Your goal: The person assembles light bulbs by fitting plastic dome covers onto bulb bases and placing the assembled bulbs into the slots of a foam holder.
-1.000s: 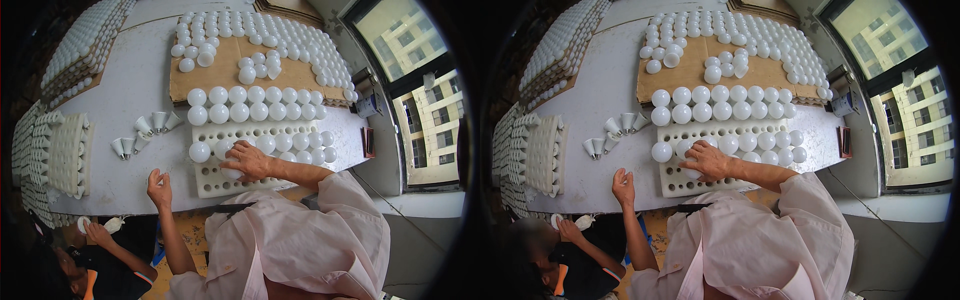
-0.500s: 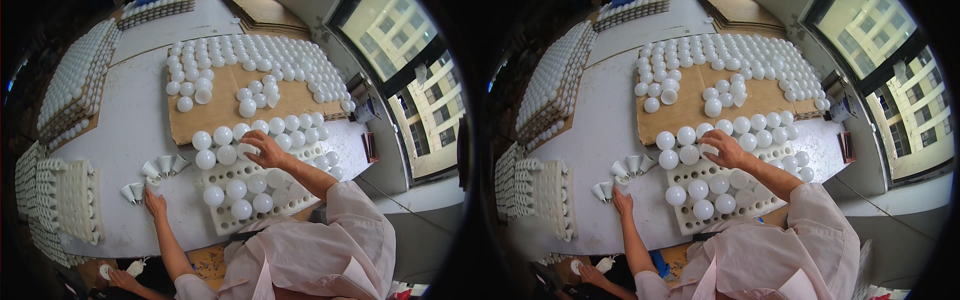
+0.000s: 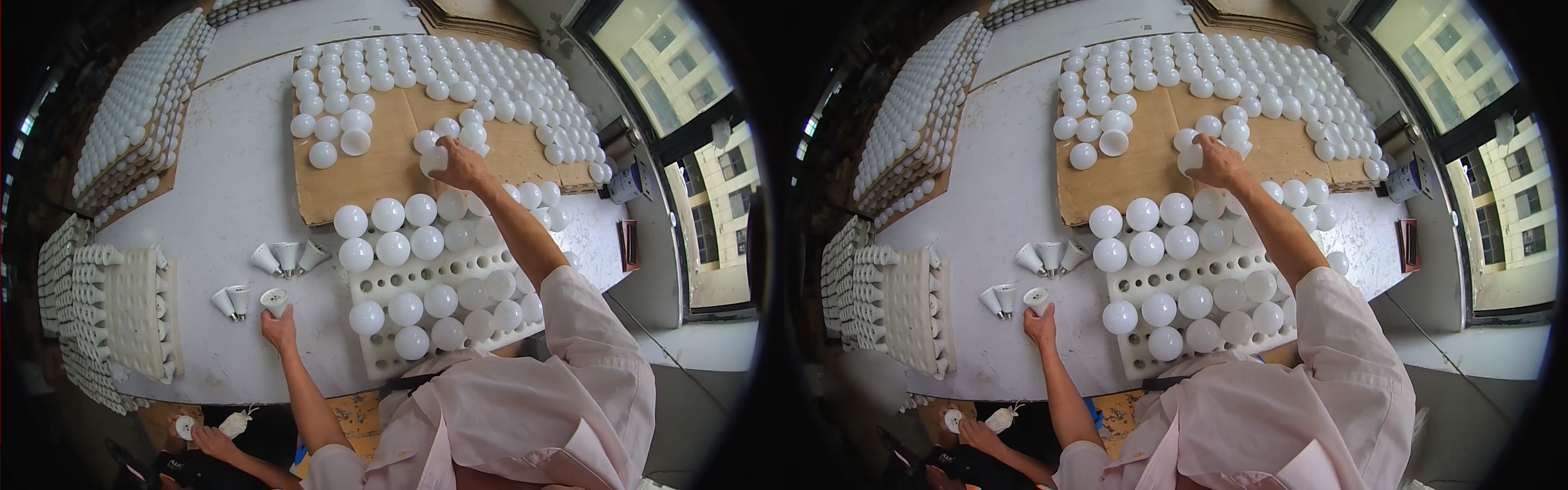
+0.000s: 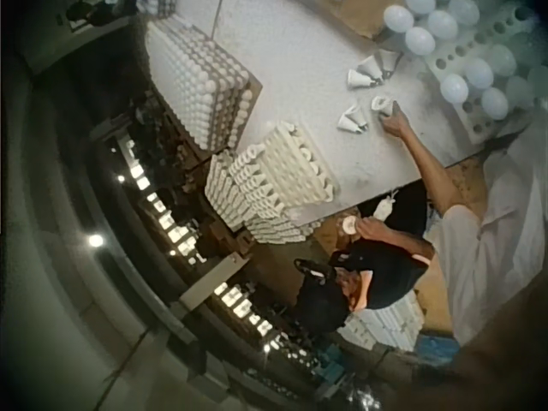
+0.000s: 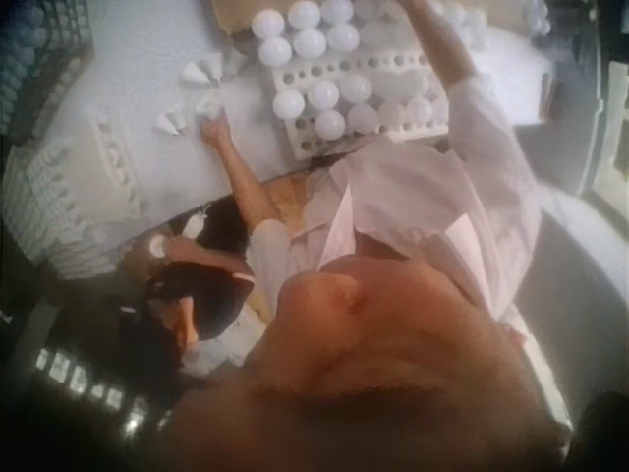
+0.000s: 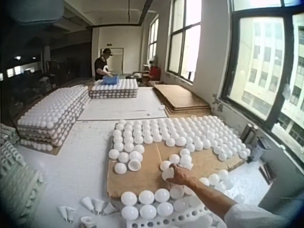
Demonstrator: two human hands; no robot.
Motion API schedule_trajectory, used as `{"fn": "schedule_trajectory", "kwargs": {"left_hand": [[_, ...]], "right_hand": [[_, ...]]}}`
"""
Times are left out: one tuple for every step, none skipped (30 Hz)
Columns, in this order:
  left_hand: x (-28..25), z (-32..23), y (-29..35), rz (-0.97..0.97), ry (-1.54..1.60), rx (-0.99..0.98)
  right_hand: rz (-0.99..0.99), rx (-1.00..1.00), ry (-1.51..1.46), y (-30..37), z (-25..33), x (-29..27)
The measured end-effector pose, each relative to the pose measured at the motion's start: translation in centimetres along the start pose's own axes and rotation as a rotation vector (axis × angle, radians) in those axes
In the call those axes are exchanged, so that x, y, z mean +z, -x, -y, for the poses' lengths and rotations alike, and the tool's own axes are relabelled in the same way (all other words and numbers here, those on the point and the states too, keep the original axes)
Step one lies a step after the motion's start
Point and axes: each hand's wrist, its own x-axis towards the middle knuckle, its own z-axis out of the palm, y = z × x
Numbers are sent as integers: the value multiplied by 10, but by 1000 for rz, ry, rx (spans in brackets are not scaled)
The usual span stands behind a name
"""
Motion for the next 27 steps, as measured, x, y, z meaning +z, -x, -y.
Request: {"fn": "schedule_trajectory", "kwargs": {"left_hand": [[0, 10, 9, -6, -2, 3], [-1, 27, 23, 41, 377, -82], [2, 36, 36, 101, 760, -160], [3, 33, 53, 113, 765, -149], [3, 31, 72, 143, 988, -175], [-2, 24, 90, 168, 1207, -202], [-3, 16, 104, 179, 1216, -186], [-4, 7, 116, 249, 1273, -202], [-8, 2, 127, 303, 1328, -224], [-12, -3, 136, 297, 1337, -212], [-16, -10, 144, 357, 1339, -158], [-23, -13, 155, 404, 1338, -111], [-31, -23, 165, 404, 1308, -86], [-39, -29, 173, 392, 1315, -87], [-44, -33, 180, 498, 1259, 11], [-54, -41, 191, 596, 1196, 98], [-59, -54, 201, 639, 1184, 137], [-65, -65, 210, 629, 1188, 120], [-68, -75, 216, 717, 1110, 212], [-68, -81, 221, 804, 1028, 303], [-67, -87, 226, 800, 1029, 289], [-64, -94, 228, 842, 1016, 333], [-63, -98, 231, 885, 1003, 379], [-63, -104, 235, 888, 1004, 375], [-65, -110, 239, 917, 1021, 343], [-65, -114, 242, 945, 1038, 312], [-64, -114, 244, 945, 1036, 313]], "right_hand": [[-94, -21, -184, 0, -9, 1], [-191, -42, -367, 1, -15, 4], [-267, -18, -421, 3, -19, 9], [-280, -11, -417, 6, -19, 9], [-191, 47, -348, 8, -18, 8], [-99, 100, -286, 10, -15, 8], [-162, 36, -262, 8, -20, 15], [-183, 37, -260, 7, -28, 19], [-171, 26, -287, 8, -24, 20], [-159, 14, -315, 8, -23, 18], [-279, -33, -280, 11, -23, 17], [-275, -51, -283, 19, -14, 8], [-218, 3, -580, 34, -3, -10], [-155, 61, -873, 48, 6, -24], [-149, 54, -869, 62, 10, -28], [-14, -54, -1068, 79, 14, -24], [126, -159, -1263, 97, 18, -18], [270, -262, -1456, 120, 24, -15], [343, -335, -1446, 143, 38, -14], [414, -408, -1436, 165, 51, -11], [488, -434, -1453, 183, 58, -6], [562, -463, -1471, 197, 63, 0], [576, -528, -1480, 205, 64, 17], [577, -522, -1479, 217, 68, 20], [608, -504, -1554, 228, 73, 21], [639, -485, -1629, 238, 77, 20], [669, -471, -1663, 246, 80, 20]]}}
